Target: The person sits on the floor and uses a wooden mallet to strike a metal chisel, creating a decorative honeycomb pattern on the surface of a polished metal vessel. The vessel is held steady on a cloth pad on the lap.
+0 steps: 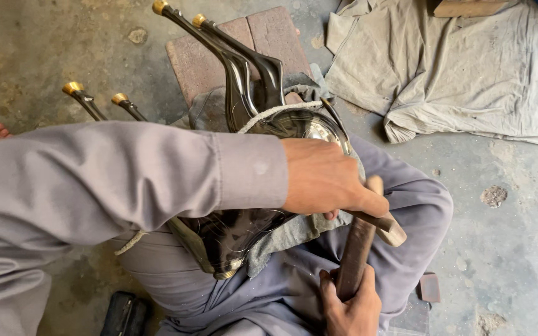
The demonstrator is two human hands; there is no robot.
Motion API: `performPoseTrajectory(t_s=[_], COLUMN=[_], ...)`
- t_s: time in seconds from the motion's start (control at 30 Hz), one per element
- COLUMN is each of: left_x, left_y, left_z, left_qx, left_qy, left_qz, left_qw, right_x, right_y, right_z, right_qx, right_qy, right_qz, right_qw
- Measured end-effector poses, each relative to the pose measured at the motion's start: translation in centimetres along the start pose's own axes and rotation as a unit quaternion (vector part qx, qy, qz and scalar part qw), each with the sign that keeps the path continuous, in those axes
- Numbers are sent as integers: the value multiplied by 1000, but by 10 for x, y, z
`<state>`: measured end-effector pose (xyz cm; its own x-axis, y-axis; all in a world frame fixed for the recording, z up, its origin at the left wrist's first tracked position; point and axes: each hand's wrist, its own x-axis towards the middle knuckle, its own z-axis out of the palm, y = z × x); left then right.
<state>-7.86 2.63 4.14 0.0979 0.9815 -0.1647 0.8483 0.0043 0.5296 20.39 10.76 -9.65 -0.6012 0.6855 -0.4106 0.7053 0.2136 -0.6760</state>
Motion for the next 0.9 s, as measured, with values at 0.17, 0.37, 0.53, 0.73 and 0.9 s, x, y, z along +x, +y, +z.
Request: performPoseTrajectory(t_s=[0.17, 0.37, 0.53, 0.73, 0.9], left_x=[12, 19, 5, -11, -27], left_y=[0, -2, -8, -7, -10], left_z=[9, 22, 15, 9, 24], left_qx=[69, 108, 6, -60, -130], left_qy=[9, 30, 21, 80, 165], left_qz=[39, 68, -2, -61, -93], left_qw=[997, 991, 1000, 993, 973], right_x=[-6, -6, -5, 14, 38], right_y=[29, 38, -2, -51, -97], right_z=[20, 34, -6, -66, -105], right_qx=[216, 209, 105, -106, -294], right_qy=[119, 176, 139, 103, 39], right_qz=[-105, -142, -141, -126, -124], right_qw=[964, 951, 975, 981, 947])
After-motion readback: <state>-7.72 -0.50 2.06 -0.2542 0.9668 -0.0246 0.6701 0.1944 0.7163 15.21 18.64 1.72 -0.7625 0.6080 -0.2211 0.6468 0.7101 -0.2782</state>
